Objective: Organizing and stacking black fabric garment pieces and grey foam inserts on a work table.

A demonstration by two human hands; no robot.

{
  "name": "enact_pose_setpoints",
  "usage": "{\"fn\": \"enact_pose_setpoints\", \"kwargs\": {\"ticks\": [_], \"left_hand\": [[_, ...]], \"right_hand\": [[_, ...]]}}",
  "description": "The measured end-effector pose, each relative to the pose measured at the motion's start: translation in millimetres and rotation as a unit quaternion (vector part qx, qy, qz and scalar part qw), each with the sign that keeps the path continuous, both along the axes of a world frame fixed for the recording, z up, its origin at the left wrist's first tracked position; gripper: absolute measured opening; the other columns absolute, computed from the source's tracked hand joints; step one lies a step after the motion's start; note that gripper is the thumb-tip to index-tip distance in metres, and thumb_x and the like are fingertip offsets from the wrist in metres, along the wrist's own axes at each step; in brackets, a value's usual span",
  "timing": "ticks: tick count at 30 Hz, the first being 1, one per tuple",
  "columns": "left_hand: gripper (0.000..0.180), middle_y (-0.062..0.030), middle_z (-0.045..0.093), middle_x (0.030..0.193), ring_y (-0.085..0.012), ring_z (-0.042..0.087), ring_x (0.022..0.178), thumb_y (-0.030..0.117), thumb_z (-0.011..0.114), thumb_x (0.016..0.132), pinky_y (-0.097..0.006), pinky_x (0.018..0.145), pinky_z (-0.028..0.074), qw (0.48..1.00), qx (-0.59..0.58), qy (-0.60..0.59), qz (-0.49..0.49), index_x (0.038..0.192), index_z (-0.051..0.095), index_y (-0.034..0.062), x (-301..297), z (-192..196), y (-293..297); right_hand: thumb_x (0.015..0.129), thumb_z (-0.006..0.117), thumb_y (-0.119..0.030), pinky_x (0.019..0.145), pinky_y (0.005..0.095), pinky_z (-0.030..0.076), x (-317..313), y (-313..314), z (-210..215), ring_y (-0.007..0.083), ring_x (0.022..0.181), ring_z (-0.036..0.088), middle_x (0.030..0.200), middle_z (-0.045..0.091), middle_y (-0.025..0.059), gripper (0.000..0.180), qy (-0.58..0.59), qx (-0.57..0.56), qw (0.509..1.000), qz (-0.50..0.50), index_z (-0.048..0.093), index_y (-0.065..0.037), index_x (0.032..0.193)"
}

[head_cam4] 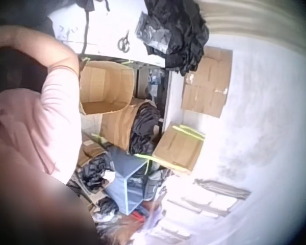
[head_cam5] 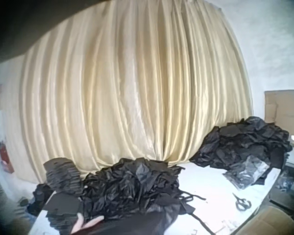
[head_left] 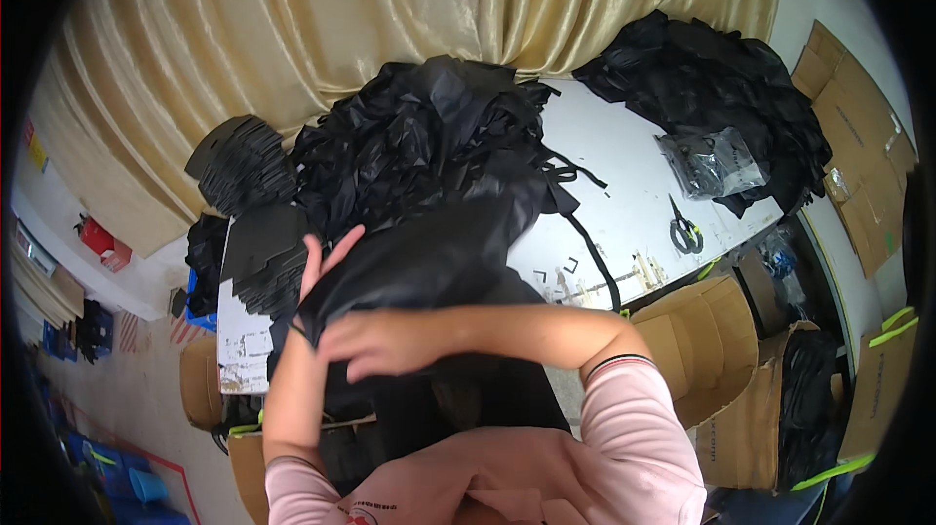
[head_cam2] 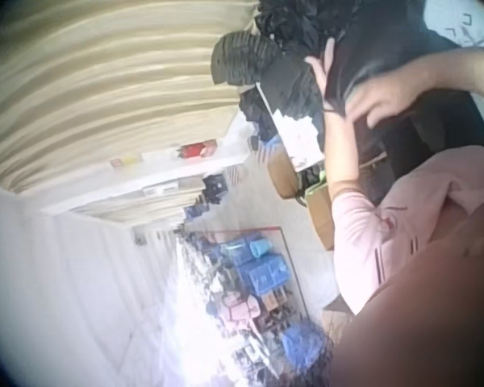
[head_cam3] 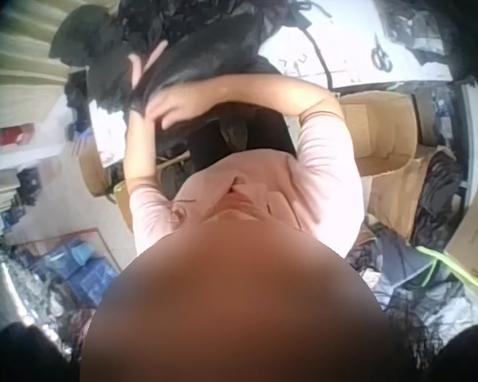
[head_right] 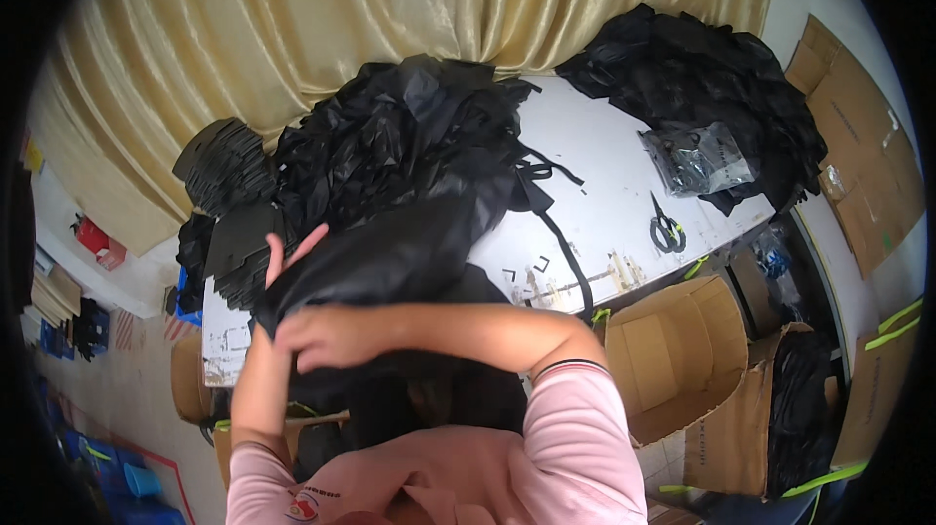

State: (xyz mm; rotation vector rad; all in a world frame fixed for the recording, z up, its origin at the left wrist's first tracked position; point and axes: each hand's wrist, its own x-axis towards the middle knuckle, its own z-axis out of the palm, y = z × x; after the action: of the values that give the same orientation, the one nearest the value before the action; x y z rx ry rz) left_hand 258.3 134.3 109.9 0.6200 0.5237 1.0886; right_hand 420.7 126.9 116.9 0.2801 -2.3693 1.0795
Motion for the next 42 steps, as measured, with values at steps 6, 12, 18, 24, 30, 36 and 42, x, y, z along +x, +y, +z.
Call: {"fn": "enact_pose_setpoints", "kwargs": {"ticks": [6, 12, 18, 24, 30, 36, 42], "left_hand": [[0.047, -0.011, 0.063, 0.115, -0.0184, 0.061, 0.105, 0.023, 0.058, 0.096, -0.031, 0.091, 0.047, 0.921, -0.007, 0.381, -0.076, 0.137, 0.042, 0.0074, -34.7, -32.9, 2.0], [0.04, -0.0028, 0.062, 0.106, -0.0104, 0.061, 0.095, 0.034, 0.053, 0.098, -0.026, 0.082, 0.048, 0.887, 0.04, 0.45, -0.096, 0.129, 0.052, 0.0081, -33.0, -52.5, -10.0], [0.047, -0.0086, 0.06, 0.112, -0.0175, 0.063, 0.095, 0.043, 0.047, 0.099, -0.03, 0.082, 0.051, 0.925, 0.02, 0.37, -0.084, 0.129, 0.049, 0.0066, 5.0, -38.9, 1.8], [0.045, -0.0099, 0.062, 0.111, -0.0192, 0.064, 0.095, 0.042, 0.042, 0.101, -0.034, 0.084, 0.052, 0.913, 0.053, 0.38, -0.139, 0.125, 0.053, 0.0053, 28.8, -43.6, 21.5], [0.07, -0.015, 0.061, 0.117, -0.0271, 0.063, 0.102, 0.062, 0.029, 0.096, -0.039, 0.086, 0.053, 0.969, -0.024, 0.176, -0.174, 0.126, 0.053, 0.0025, 31.0, -21.7, 24.1], [0.05, -0.009, 0.056, 0.131, -0.022, 0.057, 0.116, 0.029, 0.055, 0.096, -0.038, 0.101, 0.044, 0.98, -0.138, 0.056, -0.134, 0.14, 0.043, 0.0074, 35.6, -24.3, 22.5], [0.058, -0.0041, 0.057, 0.126, -0.013, 0.054, 0.117, -0.009, 0.061, 0.082, -0.029, 0.1, 0.043, 0.964, 0.091, 0.225, -0.108, 0.136, 0.044, 0.0033, 15.8, -15.4, -14.0]], "right_hand": [[0.088, 0.064, -0.02, 0.097, 0.037, 0.043, -8.7, -23.4, -9.0, 0.0281, 0.113, 0.056, 0.118, 0.062, 0.0155, 0.033, -0.156, -0.028, 0.979, 0.128, 0.061, -0.004, 0.117], [0.092, 0.061, -0.017, 0.076, 0.0289, 0.053, 104.3, 127.8, 17.3, 0.0169, 0.084, 0.066, 0.092, 0.069, 0.0061, 0.025, -0.018, -0.373, 0.88, -0.293, 0.062, 0.0, 0.112], [0.081, 0.07, -0.048, 0.101, 0.0361, 0.041, 185.0, 172.7, -55.2, 0.0293, 0.119, 0.054, 0.127, 0.057, 0.0195, 0.072, -0.374, -0.169, 0.793, -0.451, 0.05, -0.001, 0.132], [0.074, 0.078, -0.016, 0.09, 0.0332, 0.047, 203.3, 152.4, -76.2, 0.0234, 0.102, 0.063, 0.105, 0.068, 0.0118, 0.043, -0.44, -0.074, 0.78, -0.44, 0.064, -0.005, 0.114], [0.083, 0.064, -0.004, 0.077, 0.0312, 0.051, 105.5, 75.9, 70.5, 0.0226, 0.085, 0.067, 0.094, 0.068, 0.0116, 0.02, 0.037, -0.004, 0.89, -0.454, 0.063, -0.001, 0.103], [0.083, 0.067, -0.022, 0.089, 0.0412, 0.048, 49.5, -51.0, 23.7, 0.0356, 0.104, 0.059, 0.122, 0.056, 0.0193, 0.046, -0.201, 0.17, 0.962, -0.069, 0.054, -0.008, 0.124], [0.084, 0.065, -0.01, 0.083, 0.0356, 0.051, 84.2, 22.9, 75.2, 0.0246, 0.095, 0.065, 0.102, 0.068, 0.0101, 0.026, -0.023, -0.024, 0.977, -0.209, 0.063, -0.007, 0.11]]}}
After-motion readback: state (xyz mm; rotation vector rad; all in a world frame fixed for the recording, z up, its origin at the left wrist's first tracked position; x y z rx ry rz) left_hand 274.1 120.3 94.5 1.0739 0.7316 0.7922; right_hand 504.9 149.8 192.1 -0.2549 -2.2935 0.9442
